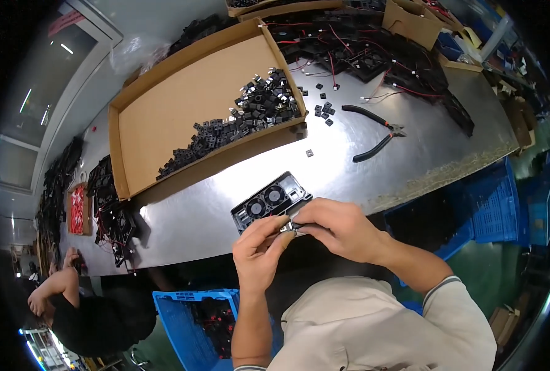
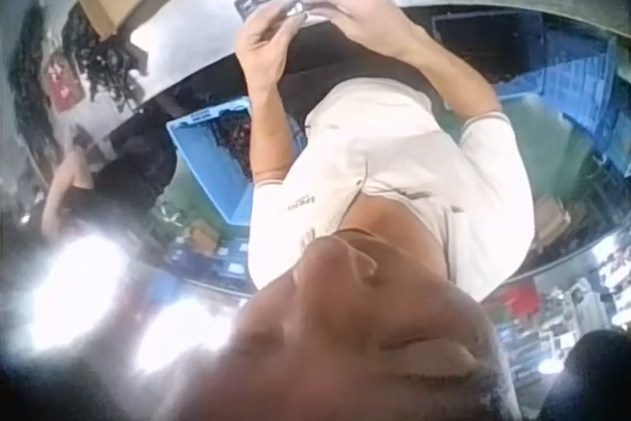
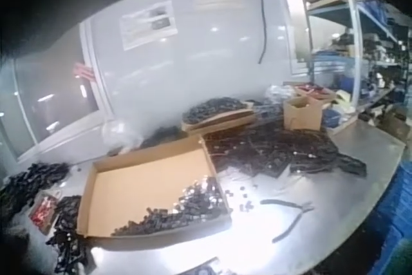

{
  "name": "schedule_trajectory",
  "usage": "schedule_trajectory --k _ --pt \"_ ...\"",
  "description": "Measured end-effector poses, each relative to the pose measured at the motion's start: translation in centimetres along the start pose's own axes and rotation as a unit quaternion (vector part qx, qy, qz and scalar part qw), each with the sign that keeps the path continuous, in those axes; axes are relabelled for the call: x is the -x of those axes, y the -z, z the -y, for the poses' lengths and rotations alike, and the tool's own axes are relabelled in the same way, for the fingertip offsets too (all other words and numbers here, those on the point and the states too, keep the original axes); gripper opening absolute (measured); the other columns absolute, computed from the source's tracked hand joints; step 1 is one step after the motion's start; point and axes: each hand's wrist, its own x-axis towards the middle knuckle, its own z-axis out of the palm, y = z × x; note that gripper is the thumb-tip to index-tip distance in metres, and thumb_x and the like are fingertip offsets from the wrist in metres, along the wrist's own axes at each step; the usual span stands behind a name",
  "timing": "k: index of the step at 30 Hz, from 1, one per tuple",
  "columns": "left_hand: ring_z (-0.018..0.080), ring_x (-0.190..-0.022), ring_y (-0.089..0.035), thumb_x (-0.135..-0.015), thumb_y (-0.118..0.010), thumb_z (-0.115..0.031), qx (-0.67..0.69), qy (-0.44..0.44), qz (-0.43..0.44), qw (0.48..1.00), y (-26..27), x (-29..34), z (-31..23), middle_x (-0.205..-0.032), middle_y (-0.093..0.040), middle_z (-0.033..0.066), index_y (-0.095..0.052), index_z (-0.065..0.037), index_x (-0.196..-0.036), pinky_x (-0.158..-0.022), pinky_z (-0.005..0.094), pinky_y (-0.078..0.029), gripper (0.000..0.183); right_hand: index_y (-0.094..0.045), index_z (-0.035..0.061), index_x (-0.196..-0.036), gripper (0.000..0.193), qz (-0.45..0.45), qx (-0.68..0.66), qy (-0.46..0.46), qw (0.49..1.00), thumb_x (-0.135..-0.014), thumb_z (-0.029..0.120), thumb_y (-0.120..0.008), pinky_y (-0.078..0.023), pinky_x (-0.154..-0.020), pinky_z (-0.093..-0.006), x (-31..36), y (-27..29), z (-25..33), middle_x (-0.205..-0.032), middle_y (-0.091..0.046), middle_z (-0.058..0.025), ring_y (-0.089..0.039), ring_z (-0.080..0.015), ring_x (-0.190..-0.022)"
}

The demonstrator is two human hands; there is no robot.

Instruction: Installing cooling fans and managing internal wiring within an electronic component housing using manual dexterity and pliers.

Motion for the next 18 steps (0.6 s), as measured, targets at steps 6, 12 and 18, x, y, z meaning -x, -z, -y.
schedule_trajectory --k 6,12,18 --pt "0.0157 -0.092 -0.068 -0.080 -0.073 0.012 -0.095 -0.045 -0.007 0.994 -0.4 0.0 -0.6 -0.105 -0.069 0.0143 -0.071 0.007 -0.107 -0.081 0.0256 -0.056 0.027 -0.066 -0.0017 -0.103 0.022 0.013 0.049 0.060 0.997 -0.082 -0.003 -0.073 -0.056 -0.069 -0.0372 0.0 0.1 0.1 -0.096 -0.068 -0.0153 -0.068 -0.0333 -0.081" --pt "0.0153 -0.090 -0.067 -0.080 -0.072 0.012 -0.051 -0.043 0.043 0.997 0.5 -0.3 -0.1 -0.103 -0.071 0.0135 -0.072 0.007 -0.104 -0.078 0.0243 -0.055 0.026 -0.065 -0.0027 -0.101 0.021 0.042 -0.007 0.069 0.997 -0.082 -0.003 -0.073 -0.056 -0.068 -0.0367 -0.2 0.5 -0.6 -0.095 -0.067 -0.0150 -0.068 -0.0331 -0.080" --pt "0.0151 -0.090 -0.067 -0.079 -0.072 0.013 -0.025 -0.003 0.013 1.000 0.1 0.0 0.5 -0.101 -0.071 0.0132 -0.071 0.008 -0.105 -0.078 0.0248 -0.055 0.027 -0.065 -0.0018 -0.100 0.019 0.038 0.032 0.059 0.997 -0.083 -0.002 -0.073 -0.056 -0.071 -0.0375 0.3 0.3 -0.9 -0.095 -0.068 -0.0149 -0.068 -0.0328 -0.082"
